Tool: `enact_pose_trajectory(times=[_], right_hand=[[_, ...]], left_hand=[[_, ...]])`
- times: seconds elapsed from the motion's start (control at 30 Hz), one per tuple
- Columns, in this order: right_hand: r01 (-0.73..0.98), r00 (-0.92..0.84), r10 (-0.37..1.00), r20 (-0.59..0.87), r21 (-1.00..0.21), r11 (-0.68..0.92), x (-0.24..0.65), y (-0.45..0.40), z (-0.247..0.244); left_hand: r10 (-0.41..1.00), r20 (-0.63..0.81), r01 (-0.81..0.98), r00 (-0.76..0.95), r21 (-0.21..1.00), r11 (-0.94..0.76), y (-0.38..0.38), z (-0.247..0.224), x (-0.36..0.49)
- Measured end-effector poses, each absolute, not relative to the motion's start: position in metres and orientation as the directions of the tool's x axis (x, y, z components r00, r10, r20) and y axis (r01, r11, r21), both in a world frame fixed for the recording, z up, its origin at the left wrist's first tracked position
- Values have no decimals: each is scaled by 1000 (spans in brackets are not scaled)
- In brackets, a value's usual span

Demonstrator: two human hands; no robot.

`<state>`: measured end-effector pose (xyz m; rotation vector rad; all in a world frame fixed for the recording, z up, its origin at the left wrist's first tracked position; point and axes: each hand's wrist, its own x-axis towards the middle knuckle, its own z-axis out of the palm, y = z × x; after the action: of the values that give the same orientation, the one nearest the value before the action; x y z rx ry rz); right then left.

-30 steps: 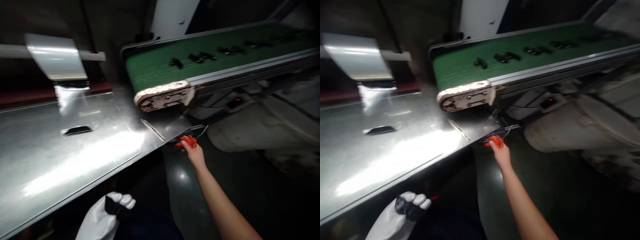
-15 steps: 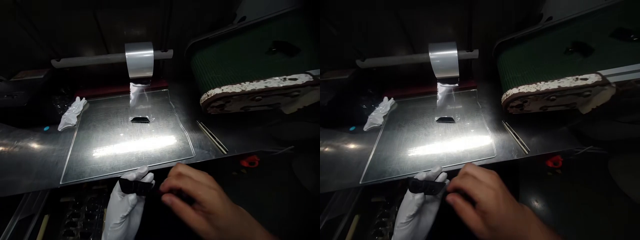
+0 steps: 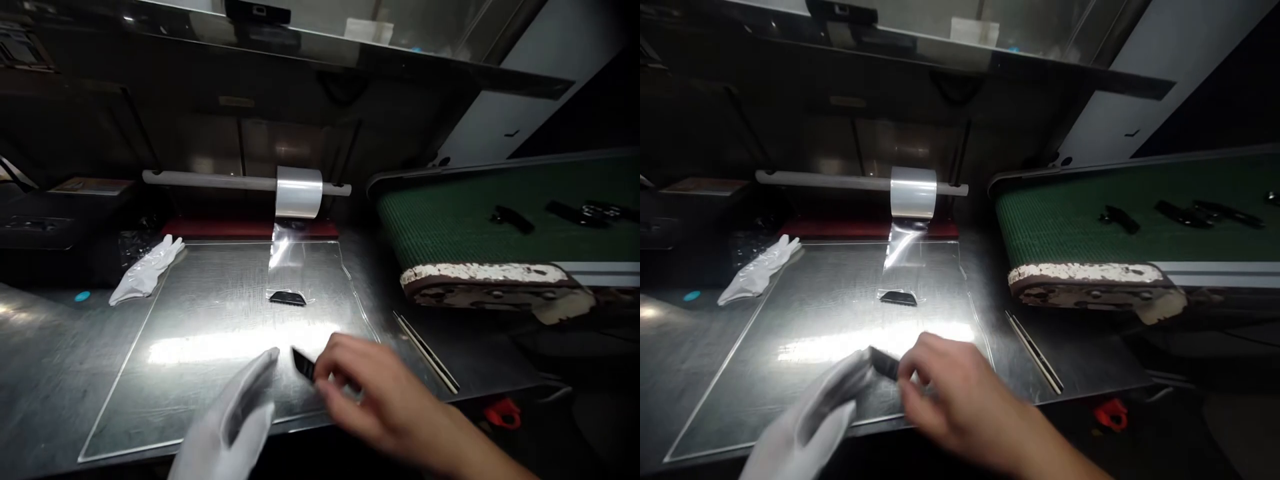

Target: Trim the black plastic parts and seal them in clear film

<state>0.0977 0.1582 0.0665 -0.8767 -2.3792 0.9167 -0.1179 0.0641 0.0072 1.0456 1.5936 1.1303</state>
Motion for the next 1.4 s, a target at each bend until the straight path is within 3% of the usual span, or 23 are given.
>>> enact_pose_trajectory(times=[0.03, 0.07, 0.1, 0.2, 0.37, 0.53, 0.77, 1.03, 1.23, 1.4], right_hand=[[430, -635, 749, 188, -719, 546, 102, 170, 71], [461, -567, 798, 204, -724, 513, 106, 180, 74], [490, -506, 836, 214, -726, 482, 110, 188, 76], [530, -407, 889, 212, -738, 418, 119, 199, 75], [523, -378, 910, 168, -773, 360, 133, 190, 58], [526, -344, 926, 153, -786, 325, 149, 181, 40], [529, -376, 916, 139, -780, 335, 165, 166, 28], [588, -463, 872, 158, -682, 435, 175, 159, 31], [649, -642, 752, 152, -415, 638, 141, 188, 50], [621, -777, 629, 12, -143, 771, 92, 212, 50]], left_hand=[[990, -47, 382, -132, 919, 95, 84, 12, -126], [993, 118, 598, 11, 795, -101, 107, 17, -132], [956, 227, 753, 188, 591, -289, 131, 20, -135], [904, 220, 812, 367, 397, -427, 194, 26, -133], [866, 116, 860, 487, 112, -498, 235, 22, -115], [841, 83, 845, 535, -47, -533, 232, 16, -114], [799, 106, 806, 592, -95, -584, 204, 17, -110], [787, 53, 789, 615, -43, -613, 143, 14, -93], [866, 32, 863, 500, 71, -501, 111, 15, -83], [930, 56, 900, 363, 239, -366, 98, 9, -77]])
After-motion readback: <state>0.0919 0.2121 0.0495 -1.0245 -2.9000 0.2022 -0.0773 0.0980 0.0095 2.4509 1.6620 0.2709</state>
